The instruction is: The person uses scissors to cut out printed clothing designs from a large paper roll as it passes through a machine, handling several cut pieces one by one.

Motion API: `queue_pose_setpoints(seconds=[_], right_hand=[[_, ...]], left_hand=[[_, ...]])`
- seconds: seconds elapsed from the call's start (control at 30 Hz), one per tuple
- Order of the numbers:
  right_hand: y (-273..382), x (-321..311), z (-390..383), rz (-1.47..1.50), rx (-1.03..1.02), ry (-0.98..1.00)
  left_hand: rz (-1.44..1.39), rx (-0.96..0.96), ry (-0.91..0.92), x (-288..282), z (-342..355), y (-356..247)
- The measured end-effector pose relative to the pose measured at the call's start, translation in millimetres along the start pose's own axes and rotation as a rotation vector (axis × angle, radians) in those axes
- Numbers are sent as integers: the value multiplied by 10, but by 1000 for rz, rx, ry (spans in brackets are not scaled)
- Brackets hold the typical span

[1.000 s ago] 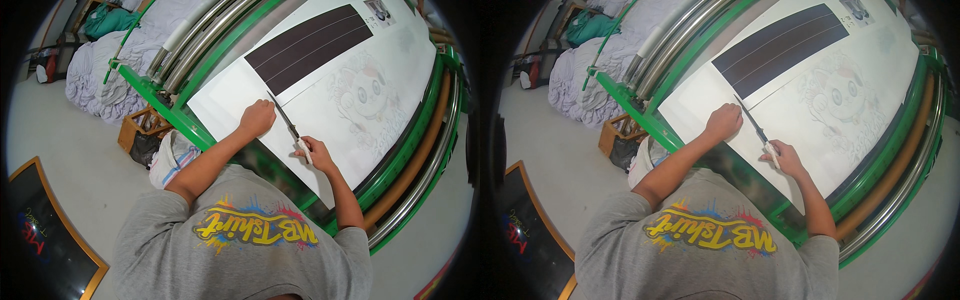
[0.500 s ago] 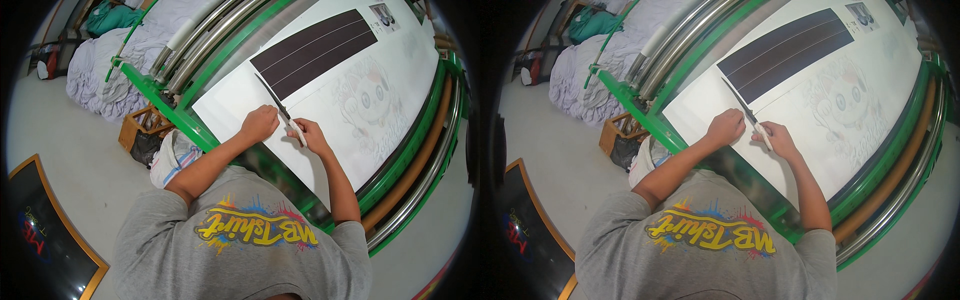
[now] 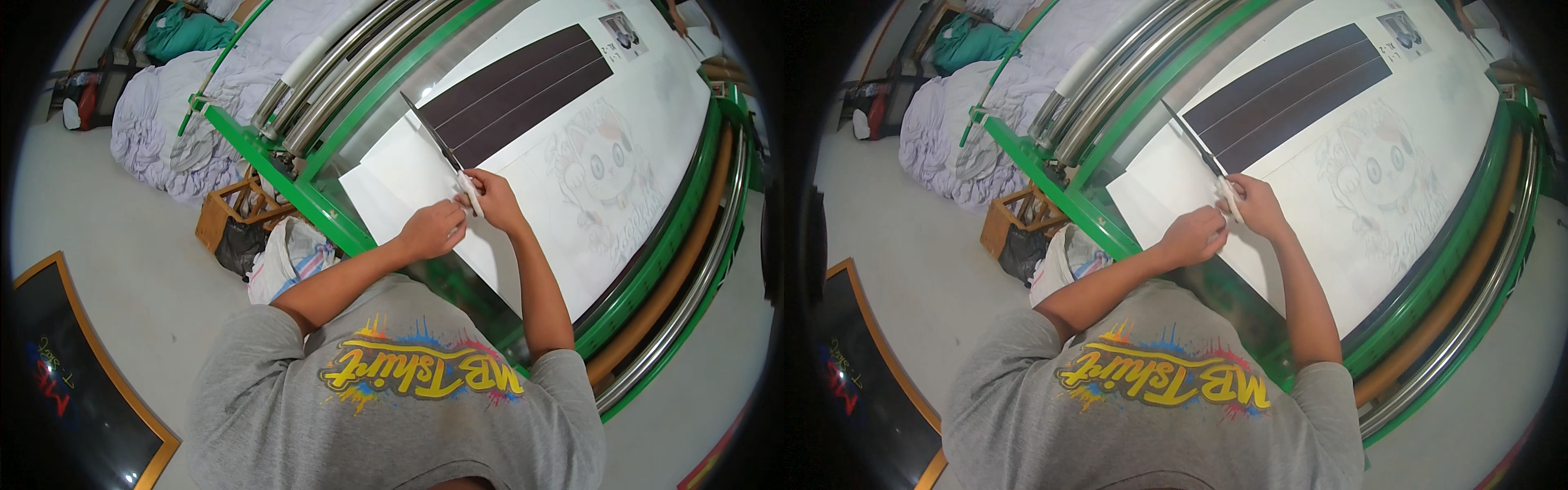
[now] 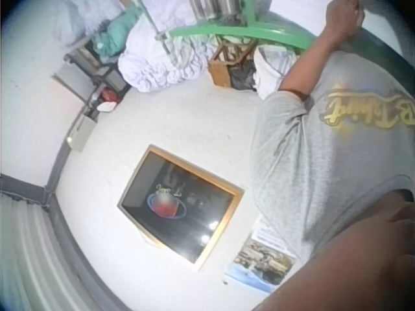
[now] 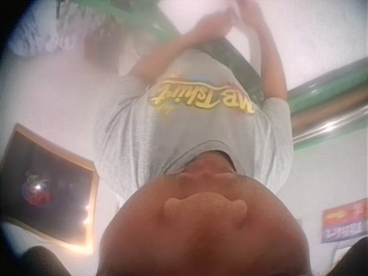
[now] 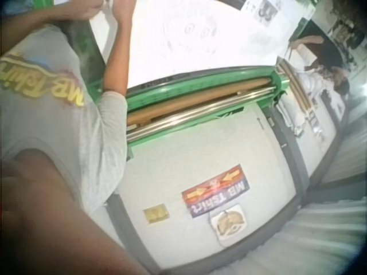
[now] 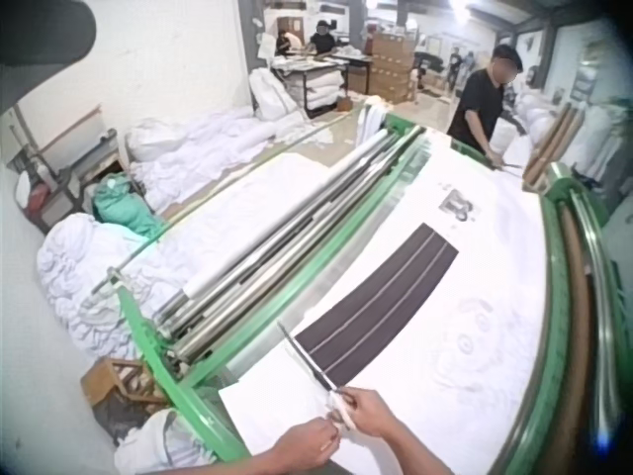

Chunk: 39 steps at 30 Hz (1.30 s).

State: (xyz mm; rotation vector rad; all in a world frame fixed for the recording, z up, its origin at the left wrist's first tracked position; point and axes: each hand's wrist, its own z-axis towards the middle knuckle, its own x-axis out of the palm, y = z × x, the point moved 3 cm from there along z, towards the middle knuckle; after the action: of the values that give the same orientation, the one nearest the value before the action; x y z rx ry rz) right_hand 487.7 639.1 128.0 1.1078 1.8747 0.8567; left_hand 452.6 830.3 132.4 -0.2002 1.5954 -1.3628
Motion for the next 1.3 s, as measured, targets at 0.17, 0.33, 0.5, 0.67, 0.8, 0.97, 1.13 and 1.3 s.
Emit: queue_pose_setpoints(seconds=[0.17,0.33,0.5,0.67,0.8,0.97,1.13,1.3], right_hand=[[-344,102,-1049,-35,95,-230],[-1102,554,-2945,-87,319,-593],[-1591,1180,-4793,-537,567,-799],[-1344,1666,-5323,-615,765,-865],[-1351,1731,-5035,-516,762,-988],[-1423,2005,-5060,-442,739,-1069],[-1459,2760,-6123,-449,1007,-780],[-1150,2841,-6374,-347,1174,-667]], left_hand=[[-28,70,-126,-351,-8,101],[189,-240,-177,-373,467,575],[366,61,-54,-112,837,471],[389,222,61,103,944,723],[534,373,83,53,1033,819],[377,281,113,-335,876,627],[374,254,216,-1016,-38,630],[469,38,701,-1547,-1252,645]])
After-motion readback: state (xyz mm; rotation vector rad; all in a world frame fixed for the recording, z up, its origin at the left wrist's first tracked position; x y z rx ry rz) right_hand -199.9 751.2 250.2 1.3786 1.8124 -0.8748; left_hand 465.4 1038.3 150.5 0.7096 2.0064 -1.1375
